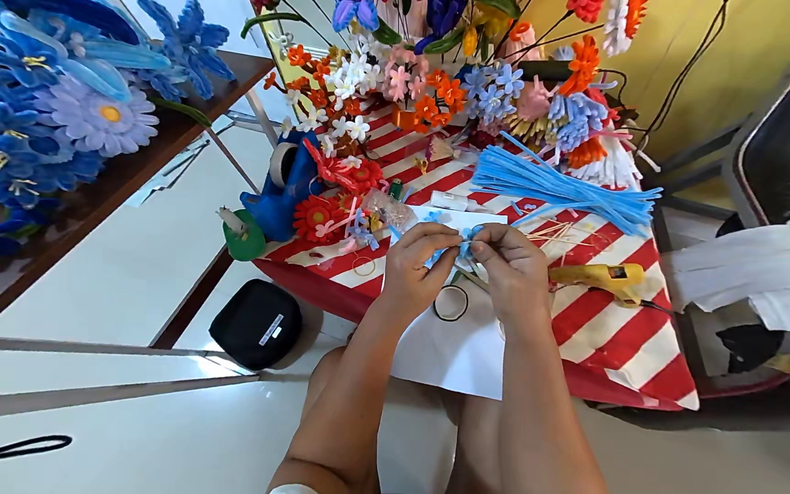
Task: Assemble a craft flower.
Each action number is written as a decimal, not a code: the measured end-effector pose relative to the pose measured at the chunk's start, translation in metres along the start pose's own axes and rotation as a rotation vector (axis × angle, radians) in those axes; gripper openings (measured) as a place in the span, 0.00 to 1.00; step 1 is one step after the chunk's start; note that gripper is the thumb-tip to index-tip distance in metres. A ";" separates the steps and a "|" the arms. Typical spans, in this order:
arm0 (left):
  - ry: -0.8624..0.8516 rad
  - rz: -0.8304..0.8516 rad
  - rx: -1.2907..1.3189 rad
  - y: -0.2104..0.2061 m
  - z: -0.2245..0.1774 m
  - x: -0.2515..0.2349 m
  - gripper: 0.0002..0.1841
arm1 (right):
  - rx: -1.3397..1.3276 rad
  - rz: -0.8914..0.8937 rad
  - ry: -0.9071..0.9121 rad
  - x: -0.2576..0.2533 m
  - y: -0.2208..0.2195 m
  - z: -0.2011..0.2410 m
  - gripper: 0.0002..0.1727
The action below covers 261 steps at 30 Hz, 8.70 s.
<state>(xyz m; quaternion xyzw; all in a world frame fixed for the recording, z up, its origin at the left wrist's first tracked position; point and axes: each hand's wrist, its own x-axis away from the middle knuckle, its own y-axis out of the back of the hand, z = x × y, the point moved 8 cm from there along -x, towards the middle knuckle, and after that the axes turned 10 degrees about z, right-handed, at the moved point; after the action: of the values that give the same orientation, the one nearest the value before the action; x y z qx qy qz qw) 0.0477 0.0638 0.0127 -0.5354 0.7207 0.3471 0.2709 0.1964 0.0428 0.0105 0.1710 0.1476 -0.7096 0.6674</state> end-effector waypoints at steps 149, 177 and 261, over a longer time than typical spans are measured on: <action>0.224 -0.121 0.721 -0.024 0.026 0.005 0.09 | 0.460 -0.435 0.194 0.061 0.164 0.044 0.08; -0.021 0.031 0.452 -0.012 0.004 0.003 0.10 | 0.207 -0.017 0.076 0.074 0.134 0.064 0.17; -0.369 -0.055 -0.231 -0.007 -0.047 0.007 0.04 | 0.444 0.172 0.124 0.069 0.065 0.091 0.17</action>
<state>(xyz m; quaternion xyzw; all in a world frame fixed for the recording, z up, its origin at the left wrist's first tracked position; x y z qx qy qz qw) 0.0516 0.0213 0.0347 -0.5099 0.5994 0.5120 0.3443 0.2537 -0.0633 0.0627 0.3688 0.0137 -0.6531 0.6612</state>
